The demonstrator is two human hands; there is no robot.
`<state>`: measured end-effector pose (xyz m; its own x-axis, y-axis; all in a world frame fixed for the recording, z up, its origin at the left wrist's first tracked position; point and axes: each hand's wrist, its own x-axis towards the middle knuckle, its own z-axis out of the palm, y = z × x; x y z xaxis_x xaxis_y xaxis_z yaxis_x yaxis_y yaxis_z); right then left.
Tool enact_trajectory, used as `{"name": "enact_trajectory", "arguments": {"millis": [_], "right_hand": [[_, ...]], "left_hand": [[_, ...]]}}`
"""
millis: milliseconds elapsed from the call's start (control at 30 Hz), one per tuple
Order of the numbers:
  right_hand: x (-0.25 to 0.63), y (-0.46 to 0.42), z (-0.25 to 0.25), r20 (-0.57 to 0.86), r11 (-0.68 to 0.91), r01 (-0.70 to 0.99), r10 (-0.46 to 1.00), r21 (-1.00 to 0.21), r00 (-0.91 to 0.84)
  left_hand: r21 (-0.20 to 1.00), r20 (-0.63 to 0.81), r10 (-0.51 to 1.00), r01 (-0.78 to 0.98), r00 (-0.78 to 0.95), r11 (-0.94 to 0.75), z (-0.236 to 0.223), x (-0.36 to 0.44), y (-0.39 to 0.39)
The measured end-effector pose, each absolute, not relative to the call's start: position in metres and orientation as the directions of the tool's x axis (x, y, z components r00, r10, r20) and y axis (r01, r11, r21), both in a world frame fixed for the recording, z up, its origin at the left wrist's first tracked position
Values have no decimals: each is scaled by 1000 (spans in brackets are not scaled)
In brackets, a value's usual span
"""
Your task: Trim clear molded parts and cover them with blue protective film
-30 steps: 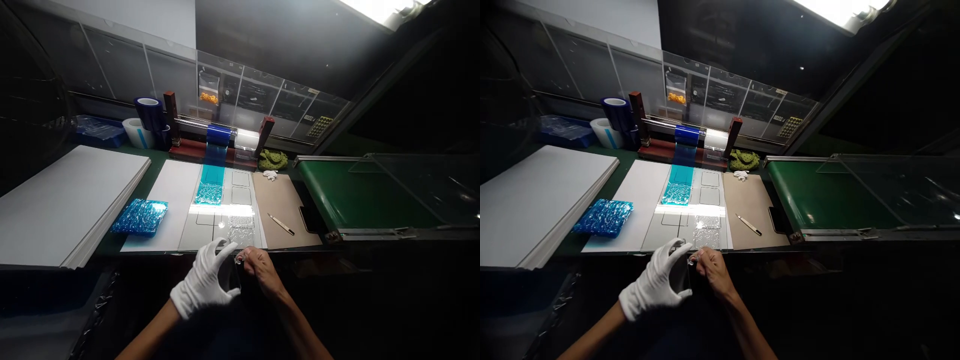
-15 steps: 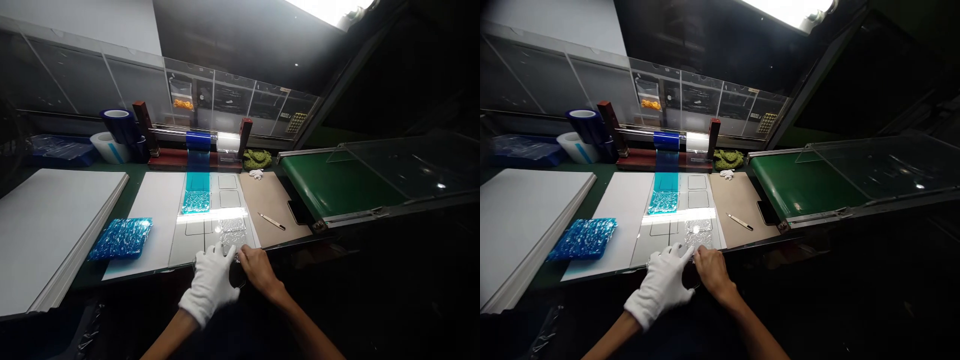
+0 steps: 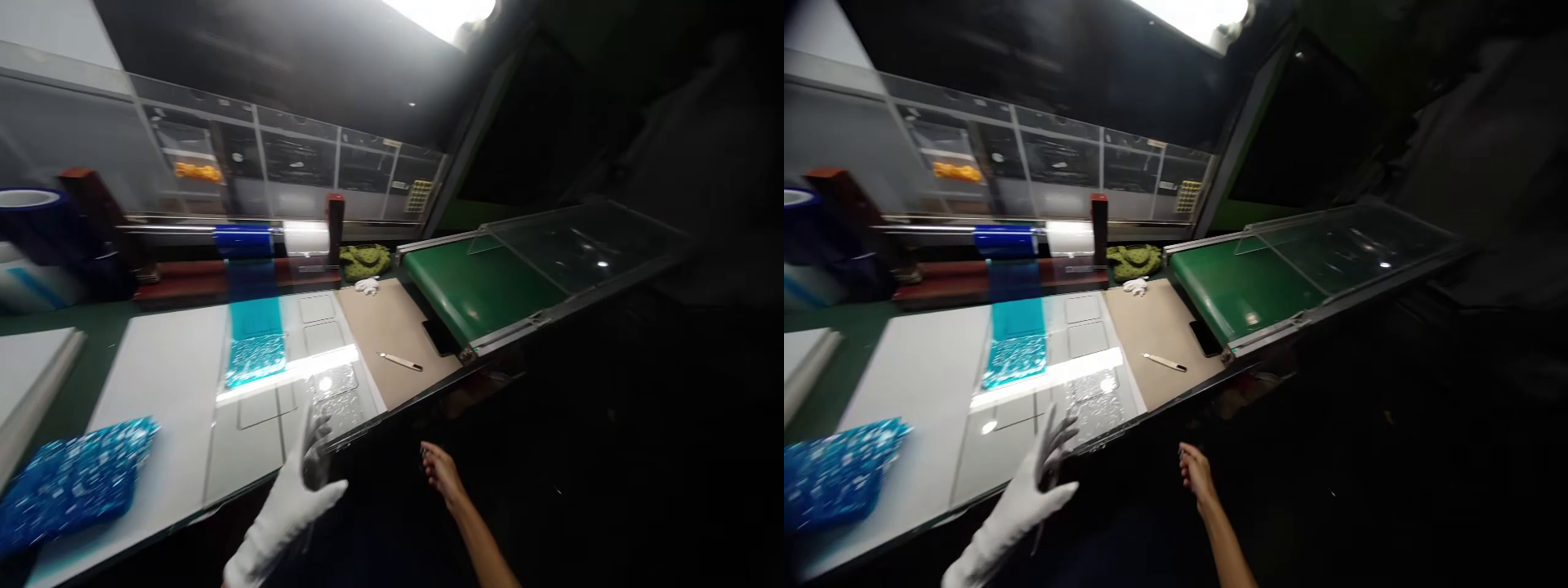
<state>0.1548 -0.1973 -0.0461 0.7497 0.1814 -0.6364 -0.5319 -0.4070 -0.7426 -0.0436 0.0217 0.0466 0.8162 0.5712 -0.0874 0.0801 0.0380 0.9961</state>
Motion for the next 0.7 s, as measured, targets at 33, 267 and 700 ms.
{"name": "enact_trajectory", "arguments": {"millis": [33, 267, 700], "right_hand": [[156, -210, -54, -630, -425, -540, 99, -726, 770], [291, -270, 25, -351, -394, -393, -178, -831, 919], [304, -138, -5, -220, -778, 160, 359, -607, 907]], "left_hand": [[977, -150, 585, 30, 797, 209, 40, -43, 22], [565, -442, 424, -123, 791, 816, 15, -28, 23], [346, -514, 347, -180, 785, 921, 44, -26, 31]]}}
